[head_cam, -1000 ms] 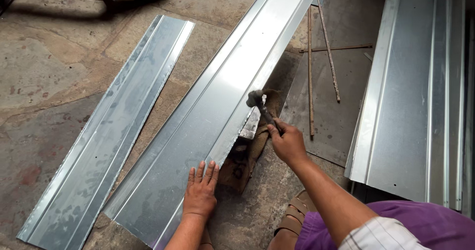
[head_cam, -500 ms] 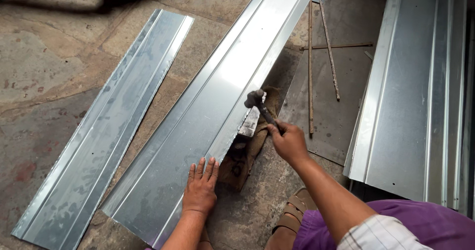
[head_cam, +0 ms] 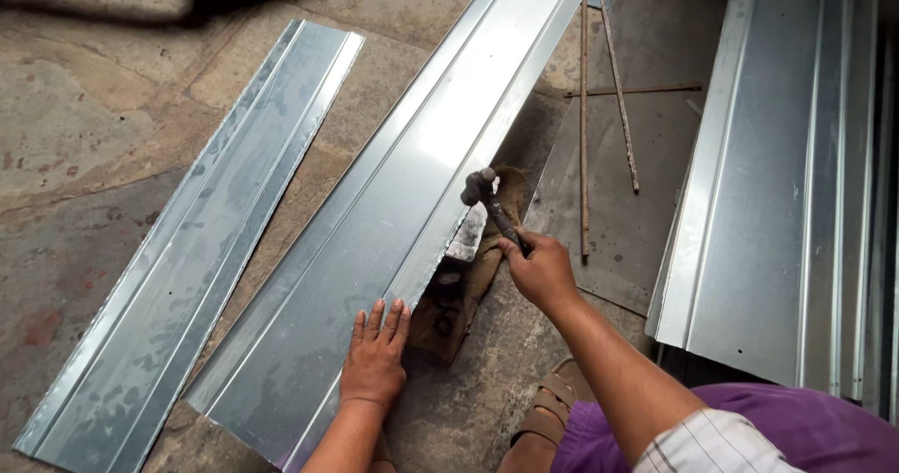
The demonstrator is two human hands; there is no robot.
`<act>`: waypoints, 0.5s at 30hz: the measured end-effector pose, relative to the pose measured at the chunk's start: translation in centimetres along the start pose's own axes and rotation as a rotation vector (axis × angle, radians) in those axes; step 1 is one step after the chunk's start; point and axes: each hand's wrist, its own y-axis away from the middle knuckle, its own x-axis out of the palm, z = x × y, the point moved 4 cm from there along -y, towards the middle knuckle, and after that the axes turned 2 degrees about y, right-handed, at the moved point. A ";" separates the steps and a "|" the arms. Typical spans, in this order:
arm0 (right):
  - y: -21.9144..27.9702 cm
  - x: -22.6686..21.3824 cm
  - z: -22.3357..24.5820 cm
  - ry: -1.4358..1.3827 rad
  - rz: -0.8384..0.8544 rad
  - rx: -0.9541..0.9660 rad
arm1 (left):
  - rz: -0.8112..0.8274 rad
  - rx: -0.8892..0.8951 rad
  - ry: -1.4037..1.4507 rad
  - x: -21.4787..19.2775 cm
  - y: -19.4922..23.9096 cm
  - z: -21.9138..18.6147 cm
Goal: The person uses a hammer to flatten and shape the edges of several long metal panels while sitting on a concrete floor.
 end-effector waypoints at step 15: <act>0.3 0.9 1.6 0.122 0.203 0.255 | -0.173 0.053 0.162 0.3 -2.0 -0.1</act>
